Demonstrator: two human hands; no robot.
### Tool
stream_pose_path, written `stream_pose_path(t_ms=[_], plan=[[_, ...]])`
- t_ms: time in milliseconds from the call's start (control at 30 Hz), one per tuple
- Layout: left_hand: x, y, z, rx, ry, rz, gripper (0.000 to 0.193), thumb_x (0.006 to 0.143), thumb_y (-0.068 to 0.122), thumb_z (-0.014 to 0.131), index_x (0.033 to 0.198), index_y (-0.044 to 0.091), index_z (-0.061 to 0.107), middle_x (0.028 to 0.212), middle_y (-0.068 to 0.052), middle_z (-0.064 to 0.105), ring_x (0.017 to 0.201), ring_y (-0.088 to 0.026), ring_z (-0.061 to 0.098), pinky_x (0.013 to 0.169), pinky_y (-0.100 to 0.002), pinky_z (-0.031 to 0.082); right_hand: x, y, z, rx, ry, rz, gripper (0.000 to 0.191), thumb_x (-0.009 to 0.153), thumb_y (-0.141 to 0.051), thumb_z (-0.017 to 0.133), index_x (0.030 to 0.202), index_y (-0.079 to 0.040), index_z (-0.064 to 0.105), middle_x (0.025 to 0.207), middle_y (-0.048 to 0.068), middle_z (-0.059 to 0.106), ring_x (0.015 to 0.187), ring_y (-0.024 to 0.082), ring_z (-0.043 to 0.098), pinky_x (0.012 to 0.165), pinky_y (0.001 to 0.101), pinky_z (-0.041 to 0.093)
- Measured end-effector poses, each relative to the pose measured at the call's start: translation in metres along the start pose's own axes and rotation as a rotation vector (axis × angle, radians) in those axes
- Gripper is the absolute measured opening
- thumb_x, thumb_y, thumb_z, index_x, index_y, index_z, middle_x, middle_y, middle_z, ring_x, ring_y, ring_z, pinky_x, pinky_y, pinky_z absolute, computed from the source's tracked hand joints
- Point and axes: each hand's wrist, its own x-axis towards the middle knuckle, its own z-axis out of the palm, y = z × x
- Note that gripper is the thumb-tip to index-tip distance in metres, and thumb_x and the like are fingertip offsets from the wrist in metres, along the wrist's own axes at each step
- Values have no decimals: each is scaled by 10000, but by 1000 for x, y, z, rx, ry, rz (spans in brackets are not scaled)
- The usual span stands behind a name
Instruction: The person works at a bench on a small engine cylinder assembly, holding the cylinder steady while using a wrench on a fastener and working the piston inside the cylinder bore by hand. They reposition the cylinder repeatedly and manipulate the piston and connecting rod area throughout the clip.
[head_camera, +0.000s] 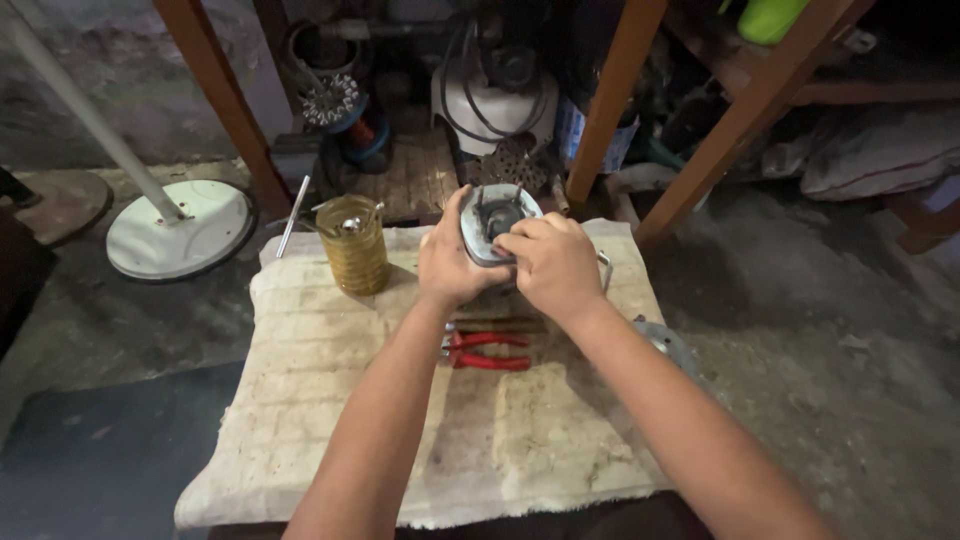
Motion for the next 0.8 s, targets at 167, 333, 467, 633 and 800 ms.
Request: stream_pose_path(t_ms=[167,333,467,633,800], plan=[[-1,4,-6,-14,-43,-19,1232,417,437,968,1476,98,436,1256,-178,703,1173,-371,669,1009,-444,514,-5,19,-18,-61,-42,11,247,741,-22,691,930,-143,794,944,18,741,883,275,661,772,422,527],[-1,5,-3,-36,4,37,1209,444,455,976,1466,87,445,1265,-187,702,1179,-375,673,1006,-445,518,-10,21,-22,-20,18,108,255,791,-8,678,955,-157,807,944,18,739,878,270,663,762,397,542],[0,-2,0,16,51,96,1214,424,418,952,1470,77,438,1246,-203,706,1132,-409,677,964,-475,517,-4,2,-2,2,71,71,234,765,-24,690,931,-152,793,935,19,736,879,274,668,765,392,550],[0,-5,2,13,13,7,1174,471,409,915,1503,106,445,1213,-202,716,1117,-414,676,962,-481,528,6,-9,3,26,-43,13,225,722,-62,732,916,-152,801,886,28,732,843,274,665,749,405,542],[-3,-1,-3,-35,8,65,1232,432,461,982,1468,67,443,1248,-211,701,1158,-392,675,990,-459,523,0,9,-23,-26,-39,-1,253,741,-21,704,938,-145,802,925,28,744,852,265,667,749,397,548]])
